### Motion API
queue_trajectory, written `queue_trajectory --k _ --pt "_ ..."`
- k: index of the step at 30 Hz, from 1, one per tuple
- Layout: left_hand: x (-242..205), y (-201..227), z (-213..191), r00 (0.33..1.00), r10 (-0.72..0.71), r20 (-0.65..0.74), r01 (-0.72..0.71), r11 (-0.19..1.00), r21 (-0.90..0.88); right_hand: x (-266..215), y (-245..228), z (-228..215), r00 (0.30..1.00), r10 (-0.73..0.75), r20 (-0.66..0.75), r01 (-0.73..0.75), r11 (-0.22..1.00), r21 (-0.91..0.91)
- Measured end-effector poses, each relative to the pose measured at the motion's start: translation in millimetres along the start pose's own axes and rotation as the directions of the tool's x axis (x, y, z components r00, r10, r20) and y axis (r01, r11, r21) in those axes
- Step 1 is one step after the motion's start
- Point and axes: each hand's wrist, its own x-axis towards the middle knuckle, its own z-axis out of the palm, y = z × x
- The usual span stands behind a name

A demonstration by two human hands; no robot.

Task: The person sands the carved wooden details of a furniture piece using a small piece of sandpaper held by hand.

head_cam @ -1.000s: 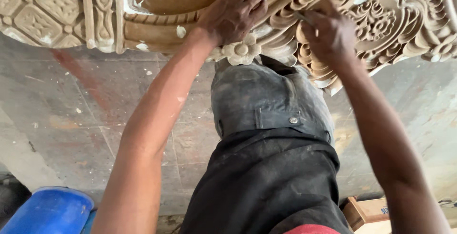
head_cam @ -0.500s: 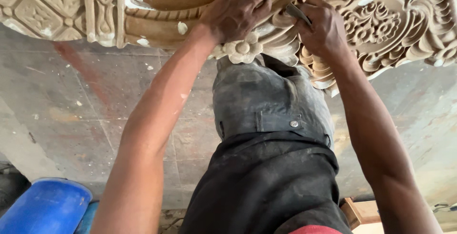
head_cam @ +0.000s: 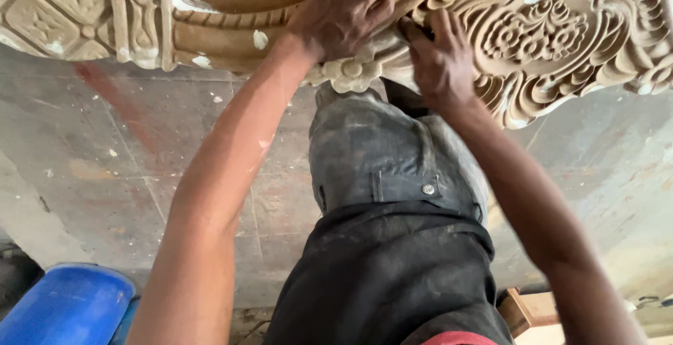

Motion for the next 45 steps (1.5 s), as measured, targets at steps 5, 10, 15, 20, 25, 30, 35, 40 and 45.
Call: queue_trajectory --k 5,10,15,20,25,30,35,40,45 --pt "-1 2 -13 0.998 -0.025 0.065 0.037 0.982 -0.186 -8 -10 15 0.974 0.228 0.012 -0.223 0.941 0.255" --pt "-8 1 -5 0.998 -0.001 0.055 0.003 0.999 -0.038 -7 37 -26 0.970 -0.085 0.230 0.127 0.976 -0.177" --pt "-5 4 26 0.999 -0.027 -0.024 0.031 0.981 0.194 -4 53 -40 0.966 -0.195 0.171 0.235 0.936 -0.263" --pt "-2 4 24 0.996 -0.004 0.087 0.001 0.999 0.034 1 -12 7 0.961 0.233 0.151 -0.248 0.964 0.091" --pt "-4 7 3 0.999 -0.038 0.034 0.045 0.972 -0.229 -8 -27 0 0.985 0.174 0.023 -0.172 0.929 0.327" --pt "-4 3 -11 0.999 0.005 -0.037 -0.002 0.996 0.090 -1 40 -41 0.947 0.001 0.322 0.021 0.998 -0.064" --pt "-5 6 2 0.999 -0.032 0.014 0.031 0.996 0.085 1 41 -58 0.980 -0.047 0.194 0.079 0.985 -0.156" --pt "-6 1 -10 0.999 0.002 -0.054 -0.007 0.995 -0.097 2 -11 -23 0.948 0.182 0.263 -0.220 0.968 0.124" --pt "-2 2 -9 0.997 -0.003 -0.082 -0.004 0.996 -0.091 -12 -24 -12 0.971 0.182 0.153 -0.203 0.970 0.133"
